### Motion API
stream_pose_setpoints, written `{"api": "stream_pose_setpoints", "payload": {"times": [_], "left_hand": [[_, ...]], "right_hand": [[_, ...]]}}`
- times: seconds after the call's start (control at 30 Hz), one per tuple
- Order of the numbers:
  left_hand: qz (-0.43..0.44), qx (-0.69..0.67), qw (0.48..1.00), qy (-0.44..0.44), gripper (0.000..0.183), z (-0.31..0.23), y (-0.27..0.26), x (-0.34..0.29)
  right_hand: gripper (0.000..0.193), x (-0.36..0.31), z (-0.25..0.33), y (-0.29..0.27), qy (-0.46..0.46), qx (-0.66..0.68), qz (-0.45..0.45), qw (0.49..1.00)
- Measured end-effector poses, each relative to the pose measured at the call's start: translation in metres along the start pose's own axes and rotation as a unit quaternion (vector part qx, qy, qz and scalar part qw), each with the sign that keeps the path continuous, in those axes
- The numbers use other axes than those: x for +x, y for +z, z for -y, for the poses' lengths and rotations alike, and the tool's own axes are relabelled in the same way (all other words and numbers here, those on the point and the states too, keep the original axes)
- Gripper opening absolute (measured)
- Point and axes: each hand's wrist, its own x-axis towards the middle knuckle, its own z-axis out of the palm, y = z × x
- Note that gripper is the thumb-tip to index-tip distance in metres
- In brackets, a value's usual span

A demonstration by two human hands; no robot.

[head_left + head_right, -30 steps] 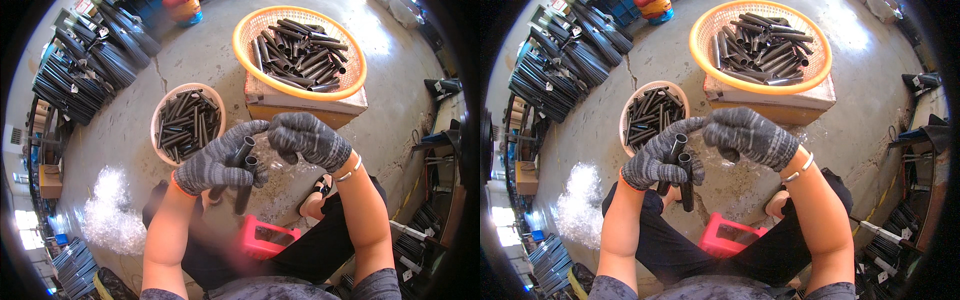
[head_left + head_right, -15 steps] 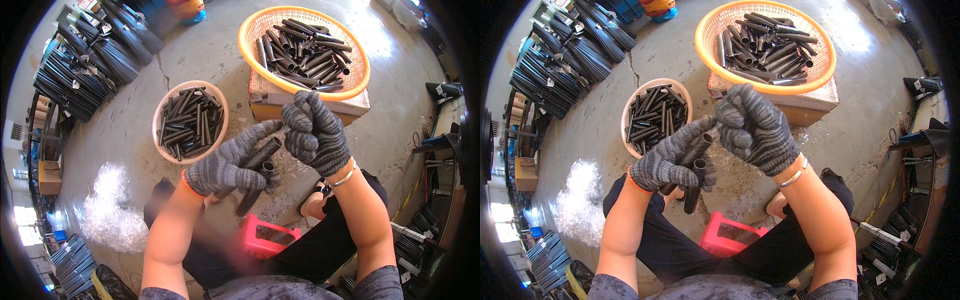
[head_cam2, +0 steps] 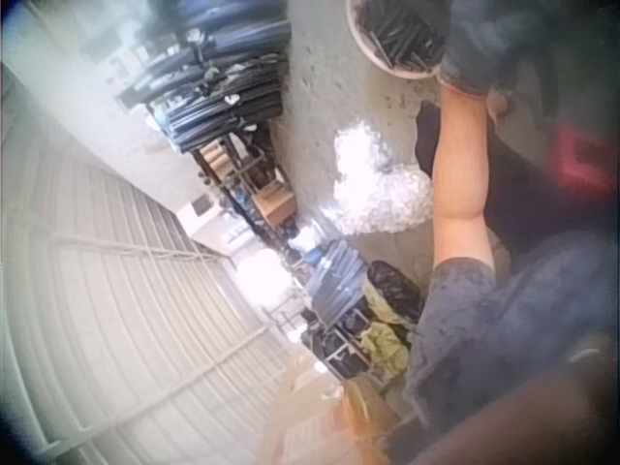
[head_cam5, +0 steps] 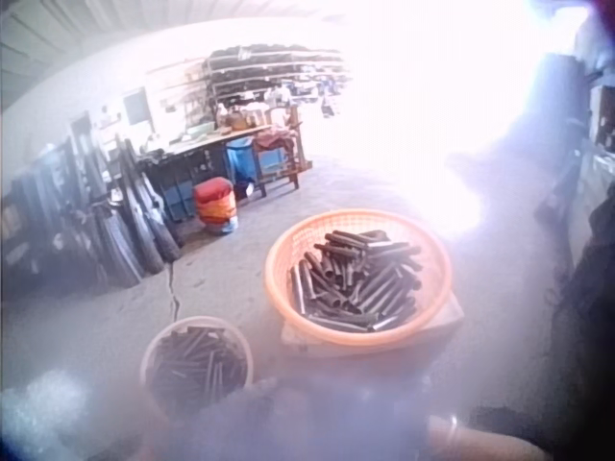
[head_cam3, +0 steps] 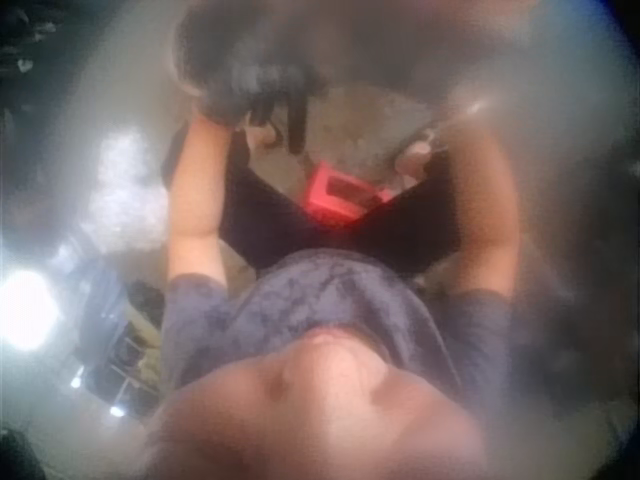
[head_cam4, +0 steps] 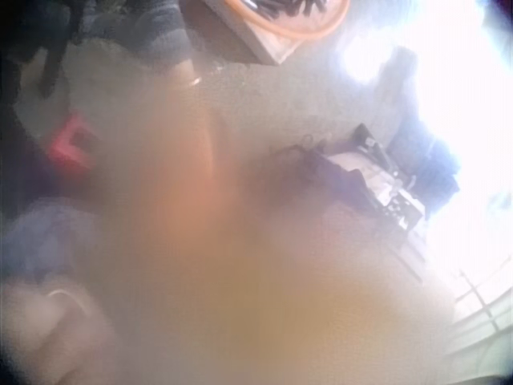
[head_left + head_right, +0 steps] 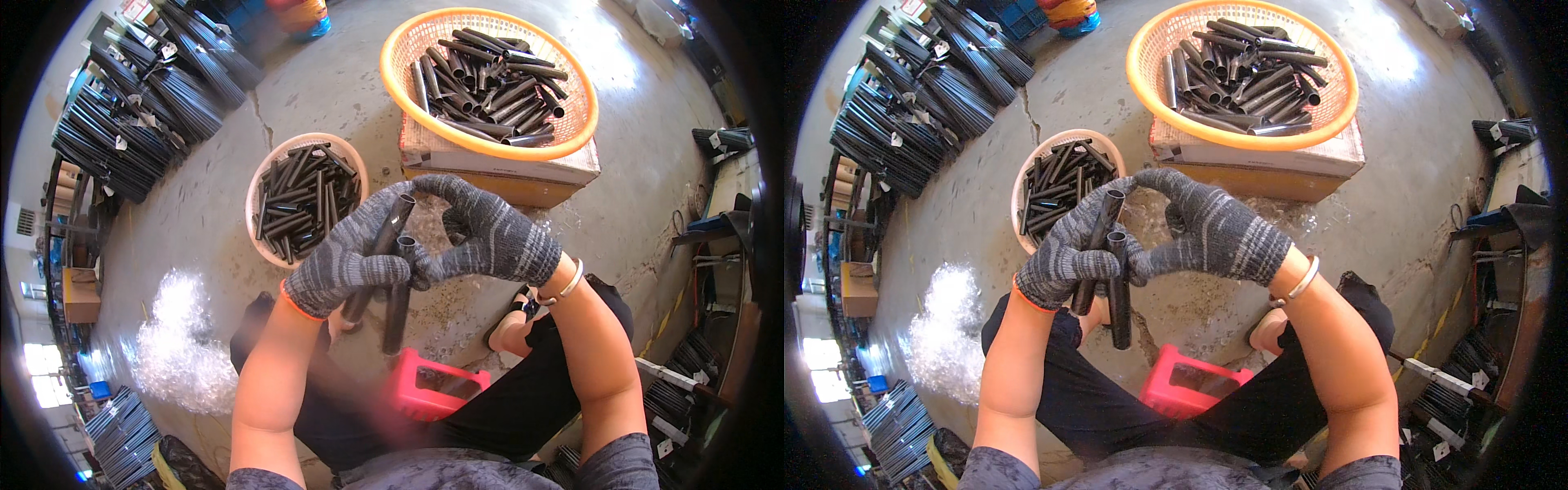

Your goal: The person picks up metal tubes from plastic baskets and fits them together by hand while sitting on a stool. The assembled tubes are then placed back into a separate basket.

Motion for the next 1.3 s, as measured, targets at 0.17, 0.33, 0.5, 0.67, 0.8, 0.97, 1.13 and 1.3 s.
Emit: {"api": "stream_pose_setpoints", "payload": {"times": [0.17, 0.33, 0.5, 0.67, 0.8, 0.97, 1.13, 1.3], "left_hand": [[0.011, 0.036, 0.999, -0.010, 0.096, 0.000, -0.006, -0.003], [0.049, 0.083, 0.995, -0.008, 0.095, -0.003, 0.003, -0.001], [0.057, 0.071, 0.990, -0.104, 0.089, -0.003, 0.005, -0.003], [0.010, -0.017, 0.991, -0.130, 0.076, 0.007, 0.003, -0.003], [-0.013, -0.033, 0.995, -0.096, 0.072, 0.000, 0.005, -0.002], [0.003, 0.166, 0.986, 0.006, 0.078, 0.006, -0.007, 0.001], [0.000, 0.085, 0.996, -0.027, 0.086, 0.002, -0.003, -0.003], [-0.022, 0.051, 0.998, 0.000, 0.088, 0.001, 0.000, -0.006]], "right_hand": [[0.041, 0.002, 0.000, -0.002, 0.058, 0.033, 0.006, 0.998], [0.026, 0.006, -0.002, 0.004, 0.004, 0.022, 0.023, 0.999], [0.020, -0.001, 0.001, -0.024, -0.002, 0.210, -0.133, 0.969], [0.015, 0.006, 0.004, -0.030, -0.092, 0.466, -0.235, 0.848], [0.015, 0.005, 0.016, -0.022, -0.078, 0.581, -0.207, 0.783], [0.024, 0.002, -0.007, -0.026, -0.065, 0.449, -0.098, 0.886], [0.039, 0.001, 0.002, -0.004, 0.014, 0.205, -0.043, 0.978], [0.040, 0.004, 0.005, -0.003, 0.078, -0.033, 0.029, 0.996]]}}
